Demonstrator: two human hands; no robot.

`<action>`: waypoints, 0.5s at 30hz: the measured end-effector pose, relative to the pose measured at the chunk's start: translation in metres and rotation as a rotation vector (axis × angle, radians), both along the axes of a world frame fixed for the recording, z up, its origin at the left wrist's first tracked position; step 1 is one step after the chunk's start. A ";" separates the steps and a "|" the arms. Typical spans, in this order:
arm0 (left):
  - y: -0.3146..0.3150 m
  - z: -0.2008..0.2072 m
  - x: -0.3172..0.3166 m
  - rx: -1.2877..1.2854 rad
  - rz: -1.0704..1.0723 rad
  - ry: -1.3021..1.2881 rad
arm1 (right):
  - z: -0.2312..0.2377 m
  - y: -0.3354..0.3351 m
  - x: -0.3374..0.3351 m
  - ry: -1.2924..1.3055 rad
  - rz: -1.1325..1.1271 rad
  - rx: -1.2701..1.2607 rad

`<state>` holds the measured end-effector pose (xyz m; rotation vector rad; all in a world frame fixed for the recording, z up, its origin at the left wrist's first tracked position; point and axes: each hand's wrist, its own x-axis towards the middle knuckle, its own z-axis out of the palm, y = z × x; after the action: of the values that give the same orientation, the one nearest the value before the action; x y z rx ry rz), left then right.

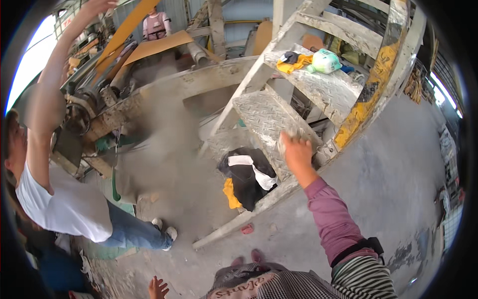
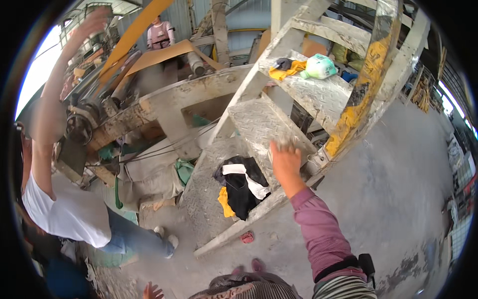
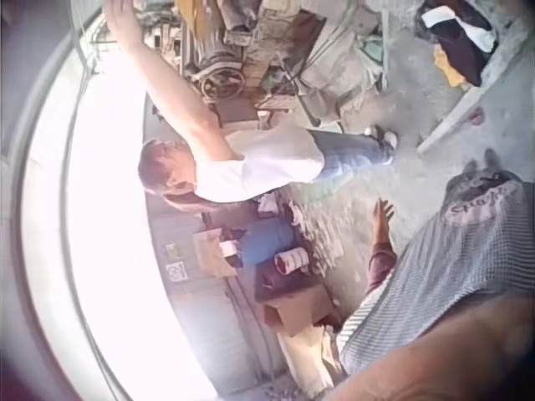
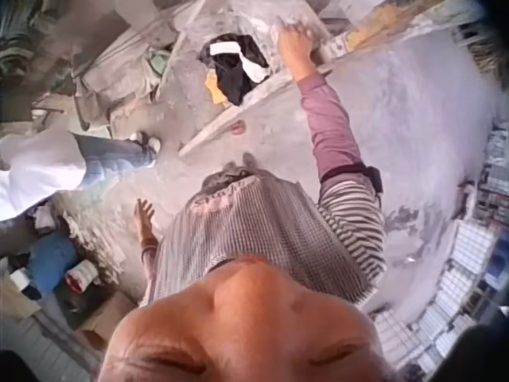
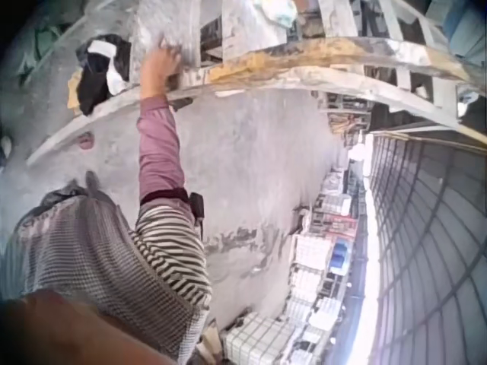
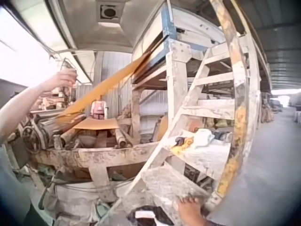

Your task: Operating and monitoring an industrial foam-rolling machine in a factory environment.

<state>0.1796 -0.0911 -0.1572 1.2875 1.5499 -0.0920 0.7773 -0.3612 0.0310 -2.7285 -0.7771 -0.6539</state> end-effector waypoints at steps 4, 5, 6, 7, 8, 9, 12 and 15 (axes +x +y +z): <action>0.041 -0.003 0.043 0.085 -0.168 0.023 | -0.007 0.006 -0.028 -0.010 0.100 -0.167; 0.041 0.001 0.066 0.109 -0.216 0.003 | 0.013 -0.005 -0.037 -0.052 0.141 -0.148; 0.034 0.007 0.097 0.135 -0.264 -0.035 | 0.012 -0.014 -0.033 -0.050 0.120 -0.153; 0.023 0.014 0.130 0.157 -0.305 -0.087 | 0.011 -0.025 -0.029 -0.056 0.159 -0.054; 0.002 0.021 0.170 0.257 -0.344 -0.310 | 0.012 -0.040 -0.024 -0.067 0.197 0.051; -0.021 0.038 0.208 0.266 -0.365 -0.304 | 0.016 -0.053 -0.024 0.122 0.247 0.285; -0.113 0.098 0.312 0.199 -0.601 -0.748 | 0.053 -0.123 -0.039 1.077 0.531 1.380; -0.208 0.124 0.359 0.067 -0.861 -0.797 | 0.056 -0.210 -0.042 1.192 0.602 1.551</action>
<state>0.5387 -0.2994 -0.0332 1.6886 0.2783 -0.0570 0.7358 -0.5708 0.0869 -0.9576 -0.3590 0.4295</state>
